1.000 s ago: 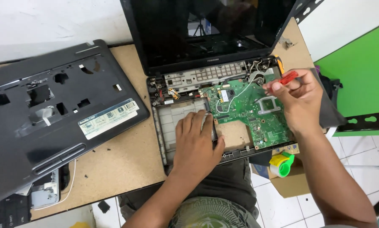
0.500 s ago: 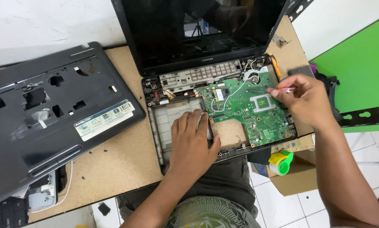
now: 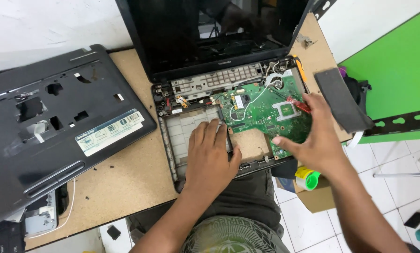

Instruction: Disassembling a laptop by removing screws, prying off the top cover, and accessing internal components like the motherboard.

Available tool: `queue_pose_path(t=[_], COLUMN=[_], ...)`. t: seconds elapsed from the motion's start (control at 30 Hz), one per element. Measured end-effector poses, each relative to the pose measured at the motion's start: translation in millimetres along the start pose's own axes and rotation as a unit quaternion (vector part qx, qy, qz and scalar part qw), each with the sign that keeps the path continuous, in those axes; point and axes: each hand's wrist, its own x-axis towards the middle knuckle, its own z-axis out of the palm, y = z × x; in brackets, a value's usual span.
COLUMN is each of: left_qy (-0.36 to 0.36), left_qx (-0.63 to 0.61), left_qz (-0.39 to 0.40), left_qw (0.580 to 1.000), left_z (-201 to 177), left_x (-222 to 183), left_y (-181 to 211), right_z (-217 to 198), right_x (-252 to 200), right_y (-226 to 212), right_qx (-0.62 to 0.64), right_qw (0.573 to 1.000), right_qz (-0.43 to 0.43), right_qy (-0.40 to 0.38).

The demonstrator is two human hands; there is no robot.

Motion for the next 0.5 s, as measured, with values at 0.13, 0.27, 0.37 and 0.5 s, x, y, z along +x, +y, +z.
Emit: queue_pose_path(t=[0.13, 0.27, 0.37, 0.5], left_qy=[0.012, 0.01, 0.012, 0.061], left_qx=[0.024, 0.04, 0.039, -0.05], left_qz=[0.015, 0.005, -0.012, -0.008], left_qw=[1.0, 0.999, 0.999, 0.997], left_z=[3.7, 5.7, 7.9, 1.0], left_x=[1.2, 2.3, 3.3, 5.6], left_y=[0.8, 4.7, 8.5, 10.7], right_z=[16.1, 19.1, 21.6, 26.0], right_x=[-1.0, -2.8, -0.3, 3.2], right_y=[19.3, 7.5, 7.2, 18.7], right_qx=[-0.033, -0.053, -0.071, -0.071], right_qw=[0.996, 0.998, 0.995, 0.989], right_qz=[-0.067, -0.025, -0.035, -0.091], right_qy=[0.039, 0.035, 0.061, 0.088])
